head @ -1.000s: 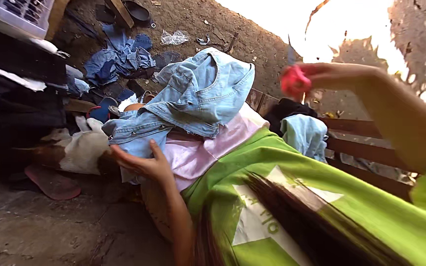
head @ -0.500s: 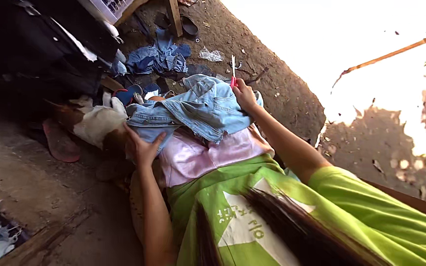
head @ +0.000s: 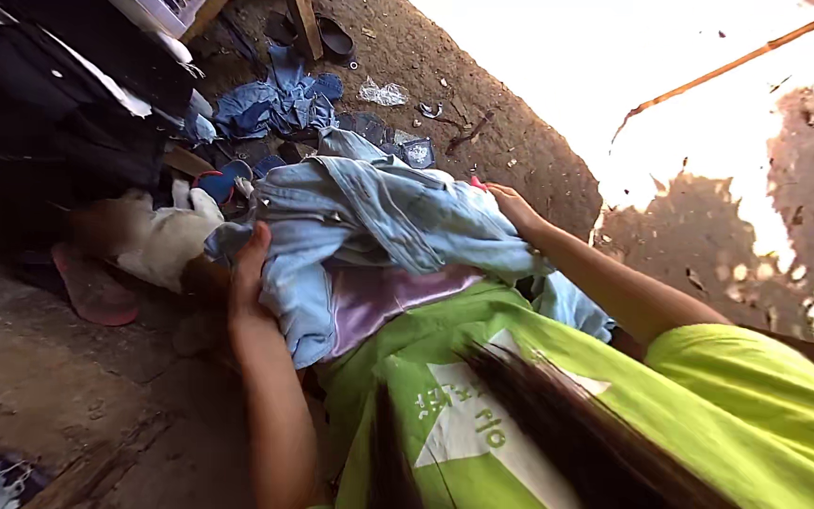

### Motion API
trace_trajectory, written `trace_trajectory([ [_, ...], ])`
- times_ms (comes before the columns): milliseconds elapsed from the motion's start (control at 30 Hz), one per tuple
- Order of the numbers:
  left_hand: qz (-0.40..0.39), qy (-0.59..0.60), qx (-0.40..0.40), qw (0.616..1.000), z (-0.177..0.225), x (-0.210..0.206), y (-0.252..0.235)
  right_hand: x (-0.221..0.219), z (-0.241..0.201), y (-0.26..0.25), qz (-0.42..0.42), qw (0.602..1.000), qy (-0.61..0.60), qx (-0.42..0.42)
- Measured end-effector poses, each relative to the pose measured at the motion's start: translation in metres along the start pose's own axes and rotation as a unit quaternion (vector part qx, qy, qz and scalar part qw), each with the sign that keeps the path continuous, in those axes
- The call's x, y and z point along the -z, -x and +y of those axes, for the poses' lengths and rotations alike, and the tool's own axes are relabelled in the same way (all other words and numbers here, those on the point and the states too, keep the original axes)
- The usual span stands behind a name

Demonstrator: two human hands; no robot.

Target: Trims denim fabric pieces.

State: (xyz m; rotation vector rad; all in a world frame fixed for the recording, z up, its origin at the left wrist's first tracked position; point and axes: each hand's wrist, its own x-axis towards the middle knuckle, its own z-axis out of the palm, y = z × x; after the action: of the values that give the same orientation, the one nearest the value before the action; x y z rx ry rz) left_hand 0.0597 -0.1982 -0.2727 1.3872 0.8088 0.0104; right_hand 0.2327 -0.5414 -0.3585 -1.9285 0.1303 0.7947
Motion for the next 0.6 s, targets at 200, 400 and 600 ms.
trace_trajectory([
  [200,0.044,-0.368,0.002,0.929,-0.024,-0.012,-0.05,-0.007,0.033,-0.048,0.127,0.987,0.074,0.063],
  [400,0.108,-0.427,-0.291,0.849,-0.006,-0.057,0.004,0.014,0.019,-0.052,0.101,0.98,0.153,0.083],
  [600,-0.121,-0.442,-0.432,0.777,-0.046,-0.144,-0.001,0.015,-0.046,-0.026,0.064,0.961,0.159,0.216],
])
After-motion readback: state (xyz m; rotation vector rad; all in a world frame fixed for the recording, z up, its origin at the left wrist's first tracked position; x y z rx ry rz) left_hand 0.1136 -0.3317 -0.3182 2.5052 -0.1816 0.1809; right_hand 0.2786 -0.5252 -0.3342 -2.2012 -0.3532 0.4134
